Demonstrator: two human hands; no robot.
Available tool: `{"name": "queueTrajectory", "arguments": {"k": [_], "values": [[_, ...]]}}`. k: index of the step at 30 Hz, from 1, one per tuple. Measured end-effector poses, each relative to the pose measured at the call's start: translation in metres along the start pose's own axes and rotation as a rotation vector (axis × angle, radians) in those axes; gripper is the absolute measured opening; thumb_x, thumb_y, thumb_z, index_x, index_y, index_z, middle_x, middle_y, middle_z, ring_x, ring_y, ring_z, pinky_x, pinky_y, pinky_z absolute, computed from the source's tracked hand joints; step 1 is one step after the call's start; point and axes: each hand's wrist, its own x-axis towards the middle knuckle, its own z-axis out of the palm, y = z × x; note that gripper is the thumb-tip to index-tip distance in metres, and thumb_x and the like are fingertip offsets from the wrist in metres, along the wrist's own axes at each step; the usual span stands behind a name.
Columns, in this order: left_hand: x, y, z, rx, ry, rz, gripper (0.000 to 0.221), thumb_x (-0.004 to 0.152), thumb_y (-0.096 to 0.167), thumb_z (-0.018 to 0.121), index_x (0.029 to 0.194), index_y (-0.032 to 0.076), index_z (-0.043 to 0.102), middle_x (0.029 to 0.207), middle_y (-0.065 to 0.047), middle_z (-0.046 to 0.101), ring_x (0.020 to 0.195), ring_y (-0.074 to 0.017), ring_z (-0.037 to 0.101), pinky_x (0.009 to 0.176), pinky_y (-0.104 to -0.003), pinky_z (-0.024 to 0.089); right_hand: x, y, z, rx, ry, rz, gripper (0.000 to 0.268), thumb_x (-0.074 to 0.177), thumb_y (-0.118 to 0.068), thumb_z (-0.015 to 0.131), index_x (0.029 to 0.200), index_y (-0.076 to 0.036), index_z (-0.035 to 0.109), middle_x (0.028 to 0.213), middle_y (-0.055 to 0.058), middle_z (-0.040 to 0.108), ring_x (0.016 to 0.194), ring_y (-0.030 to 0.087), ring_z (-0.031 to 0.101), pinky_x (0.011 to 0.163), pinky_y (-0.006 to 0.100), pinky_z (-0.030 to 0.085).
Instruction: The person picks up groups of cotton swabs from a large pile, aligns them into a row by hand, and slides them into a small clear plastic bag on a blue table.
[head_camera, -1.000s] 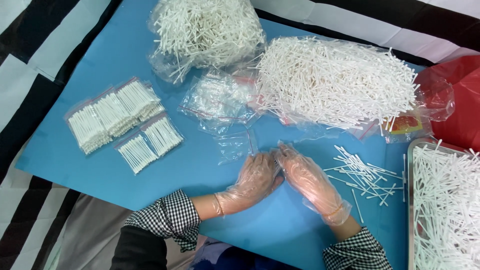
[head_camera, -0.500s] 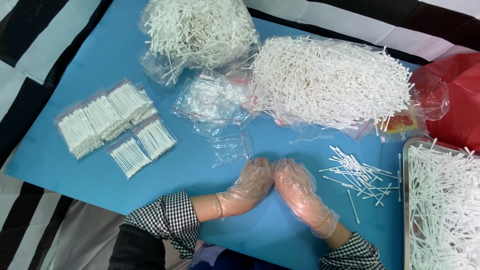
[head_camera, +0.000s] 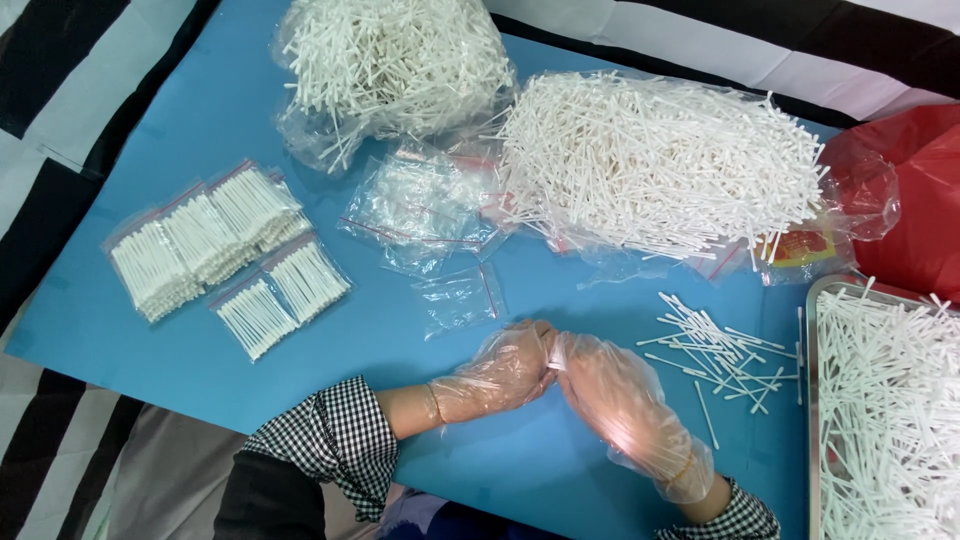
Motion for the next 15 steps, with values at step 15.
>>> {"name": "queueTrajectory", "arguments": {"k": [15], "values": [[-0.011, -0.016, 0.009, -0.431, -0.097, -0.232, 0.037, 0.095, 0.036, 0.059, 0.121, 0.010, 0.055, 0.113, -0.012, 0.065, 0.100, -0.0285, 0.066, 0.081, -0.042, 0.054, 0.075, 0.400, 0.288, 2.608, 0.014, 0.721, 0.040, 0.105, -0.030, 0.051, 0.142, -0.018, 0.059, 0.143, 0.006, 0.063, 0.140, 0.027, 0.050, 0.123, 0.052, 0.020]]}}
